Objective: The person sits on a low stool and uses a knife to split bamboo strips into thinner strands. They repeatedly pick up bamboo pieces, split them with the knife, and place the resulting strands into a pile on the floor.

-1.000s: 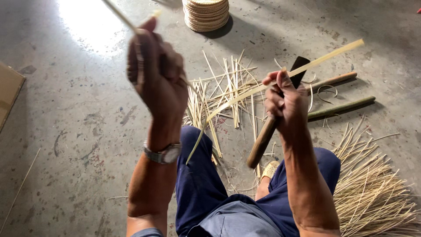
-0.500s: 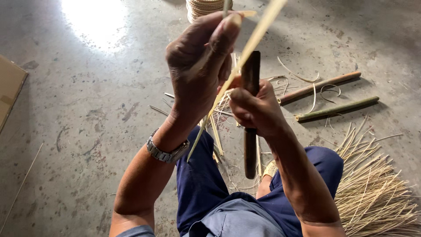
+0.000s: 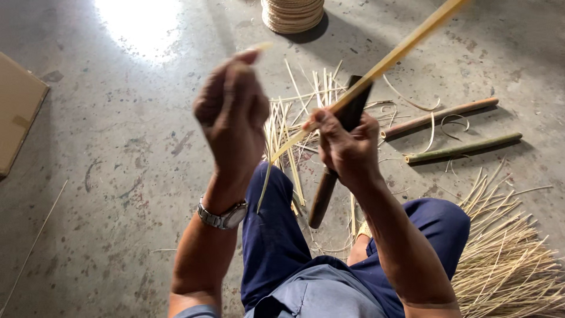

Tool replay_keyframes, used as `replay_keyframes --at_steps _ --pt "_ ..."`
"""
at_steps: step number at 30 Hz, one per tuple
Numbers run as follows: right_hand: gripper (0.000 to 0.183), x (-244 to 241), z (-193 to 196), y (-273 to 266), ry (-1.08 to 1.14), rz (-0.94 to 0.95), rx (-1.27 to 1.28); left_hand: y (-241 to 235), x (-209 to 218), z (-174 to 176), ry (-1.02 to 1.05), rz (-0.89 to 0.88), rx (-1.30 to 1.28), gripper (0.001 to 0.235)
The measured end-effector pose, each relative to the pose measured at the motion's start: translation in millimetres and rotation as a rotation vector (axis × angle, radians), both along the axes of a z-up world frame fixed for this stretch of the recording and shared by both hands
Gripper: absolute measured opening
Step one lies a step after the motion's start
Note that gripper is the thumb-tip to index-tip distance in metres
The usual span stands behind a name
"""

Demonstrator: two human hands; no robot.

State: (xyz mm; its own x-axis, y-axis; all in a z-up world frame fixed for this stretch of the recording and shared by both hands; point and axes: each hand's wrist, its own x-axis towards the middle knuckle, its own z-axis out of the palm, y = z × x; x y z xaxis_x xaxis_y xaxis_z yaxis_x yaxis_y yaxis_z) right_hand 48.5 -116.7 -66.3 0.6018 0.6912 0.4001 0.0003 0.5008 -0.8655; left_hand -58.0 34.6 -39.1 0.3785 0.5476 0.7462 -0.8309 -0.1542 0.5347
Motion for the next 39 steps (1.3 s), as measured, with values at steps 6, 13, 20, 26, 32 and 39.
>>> replay_keyframes --at_steps 6,13,20,26,32,39 --pt "0.020 26.3 -52.2 -10.6 0.371 -0.077 -0.037 40.8 -46.7 -12.4 -0.182 0.038 -0.181 0.035" --pt "0.024 41.2 -120.8 -23.3 0.644 0.029 -0.034 73.5 -72.0 -23.3 -0.230 -0.007 -0.208 0.038" --pt "0.031 50.5 -129.5 -51.4 0.733 -0.004 -0.038 69.6 -66.1 -32.2 -0.292 0.023 -0.346 0.040" --pt "0.033 4.9 -107.2 -28.8 0.234 0.162 0.022 28.5 -22.7 -32.1 -0.250 0.029 -0.259 0.037" --pt "0.015 -27.8 -92.0 2.4 0.110 0.086 -0.311 -9.6 -4.8 -2.8 -0.158 0.050 -0.010 0.028" --pt "0.020 -30.1 -85.5 -1.2 -0.317 -0.032 -0.215 -28.4 -5.0 -6.1 0.482 0.021 0.415 0.035"
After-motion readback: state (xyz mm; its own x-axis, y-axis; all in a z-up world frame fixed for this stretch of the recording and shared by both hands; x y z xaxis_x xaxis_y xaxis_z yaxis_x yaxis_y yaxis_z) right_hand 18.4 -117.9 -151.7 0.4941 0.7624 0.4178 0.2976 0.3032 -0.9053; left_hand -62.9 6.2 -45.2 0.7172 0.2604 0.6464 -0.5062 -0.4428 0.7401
